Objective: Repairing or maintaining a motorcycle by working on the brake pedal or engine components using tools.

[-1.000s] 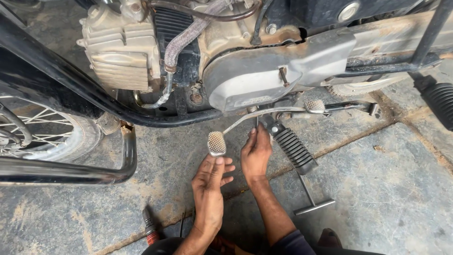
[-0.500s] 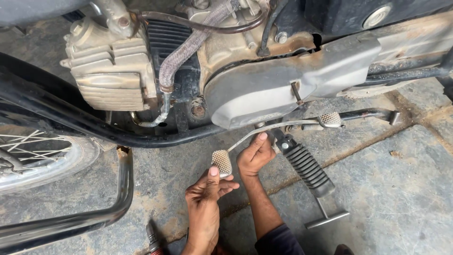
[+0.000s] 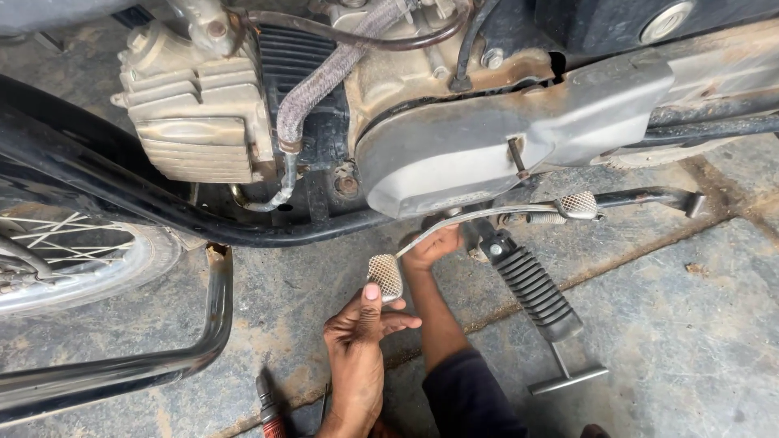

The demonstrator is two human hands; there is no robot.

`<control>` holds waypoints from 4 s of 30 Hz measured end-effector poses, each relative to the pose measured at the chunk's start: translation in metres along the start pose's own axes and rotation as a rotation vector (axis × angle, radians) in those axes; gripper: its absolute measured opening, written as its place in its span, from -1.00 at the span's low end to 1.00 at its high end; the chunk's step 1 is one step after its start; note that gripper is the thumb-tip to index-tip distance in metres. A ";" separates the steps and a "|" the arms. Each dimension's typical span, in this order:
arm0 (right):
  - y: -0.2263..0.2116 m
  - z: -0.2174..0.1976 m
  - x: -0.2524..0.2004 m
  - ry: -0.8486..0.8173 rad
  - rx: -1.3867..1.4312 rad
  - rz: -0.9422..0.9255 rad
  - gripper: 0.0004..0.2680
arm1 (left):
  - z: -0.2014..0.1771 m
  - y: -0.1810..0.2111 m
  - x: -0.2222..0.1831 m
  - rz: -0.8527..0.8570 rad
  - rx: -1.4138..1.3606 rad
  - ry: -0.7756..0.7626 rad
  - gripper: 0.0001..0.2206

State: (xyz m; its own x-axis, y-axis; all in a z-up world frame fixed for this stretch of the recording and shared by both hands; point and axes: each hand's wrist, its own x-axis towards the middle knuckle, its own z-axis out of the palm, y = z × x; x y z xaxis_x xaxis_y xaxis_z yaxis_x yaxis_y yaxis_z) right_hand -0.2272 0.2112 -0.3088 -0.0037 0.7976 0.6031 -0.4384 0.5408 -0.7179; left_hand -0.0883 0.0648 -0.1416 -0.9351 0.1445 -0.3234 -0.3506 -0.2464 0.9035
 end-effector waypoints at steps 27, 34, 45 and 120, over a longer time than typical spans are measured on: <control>-0.142 -0.108 0.051 -0.477 0.105 0.947 -0.79 | -0.014 -0.023 0.000 0.270 -0.054 -0.037 -0.69; -0.162 -0.091 0.046 -0.436 -0.308 0.340 -0.72 | -0.012 -0.018 0.000 0.262 -0.035 -0.021 -0.69; -0.164 -0.079 0.061 -0.370 -0.182 0.481 -0.72 | -0.009 -0.017 -0.004 0.263 -0.023 -0.005 -0.69; -0.124 -0.037 0.036 -0.351 -0.099 -0.095 -0.72 | -0.012 -0.009 0.004 0.310 -0.052 -0.040 -0.66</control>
State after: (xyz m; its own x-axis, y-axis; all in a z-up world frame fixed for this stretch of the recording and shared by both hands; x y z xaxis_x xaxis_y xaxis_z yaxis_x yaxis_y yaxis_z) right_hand -0.1398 0.1826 -0.2106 -0.2826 0.6115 0.7391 -0.3628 0.6451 -0.6724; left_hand -0.0891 0.0557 -0.1544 -0.9955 0.0925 -0.0223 -0.0521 -0.3333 0.9414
